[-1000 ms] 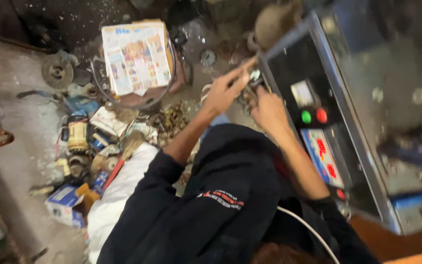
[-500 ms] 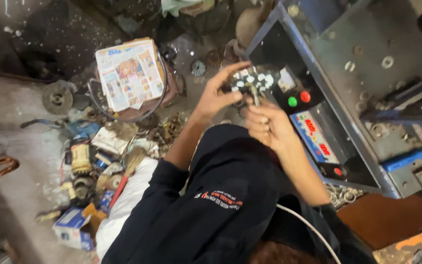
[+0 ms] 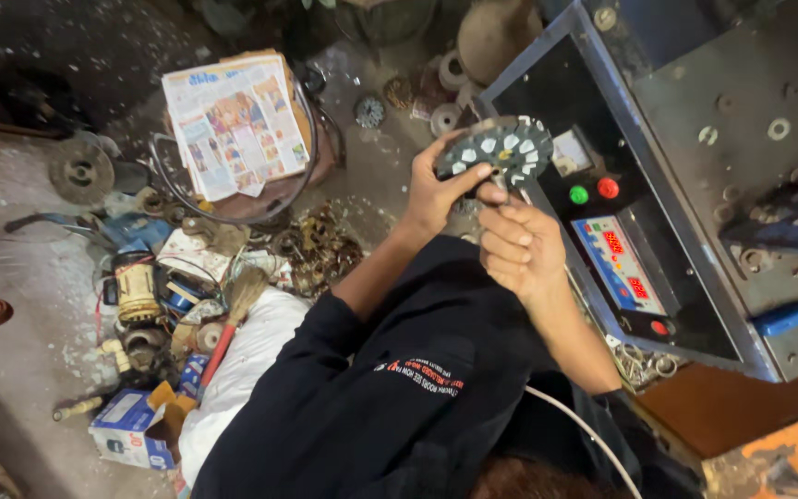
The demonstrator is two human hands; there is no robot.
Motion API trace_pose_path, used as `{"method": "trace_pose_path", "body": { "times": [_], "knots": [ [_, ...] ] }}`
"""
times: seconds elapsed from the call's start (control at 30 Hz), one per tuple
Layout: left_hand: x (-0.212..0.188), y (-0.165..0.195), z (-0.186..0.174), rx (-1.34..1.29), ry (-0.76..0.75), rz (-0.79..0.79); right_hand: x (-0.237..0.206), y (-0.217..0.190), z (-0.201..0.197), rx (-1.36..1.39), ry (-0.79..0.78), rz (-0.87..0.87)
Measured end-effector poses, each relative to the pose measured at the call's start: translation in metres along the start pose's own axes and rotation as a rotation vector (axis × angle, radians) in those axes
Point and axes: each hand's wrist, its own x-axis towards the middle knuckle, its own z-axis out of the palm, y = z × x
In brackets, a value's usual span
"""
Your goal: The person winds copper wire onto a circular stator using a winding machine. They repeatedly place the stator into the machine, press a button to start winding, and remove the stator after each cycle.
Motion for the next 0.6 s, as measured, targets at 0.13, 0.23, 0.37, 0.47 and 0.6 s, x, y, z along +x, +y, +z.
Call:
{"method": "trace_pose_path", "body": {
  "times": [0.13, 0.23, 0.37, 0.47, 0.6],
  "knots": [
    [-0.002, -0.005, 0.005, -0.037, 0.030, -0.010, 0.002, 0.003, 0.002, 0.031, -0.022, -0.040],
    [-0.005, -0.004, 0.010, -0.021, 0.035, 0.018, -0.001, 0.003, 0.005, 0.041, -0.046, -0.044],
    [-0.013, -0.004, 0.024, 0.025, 0.042, 0.089, -0.013, -0.003, 0.005, 0.039, -0.088, -0.015],
    [-0.024, -0.007, 0.044, 0.024, 0.090, 0.067, -0.032, -0.010, 0.004, 0.015, -0.099, 0.008],
    [-0.045, -0.016, 0.080, 0.143, 0.190, 0.047, -0.071, -0.018, 0.007, -0.039, -0.057, 0.042]
  ]
}}
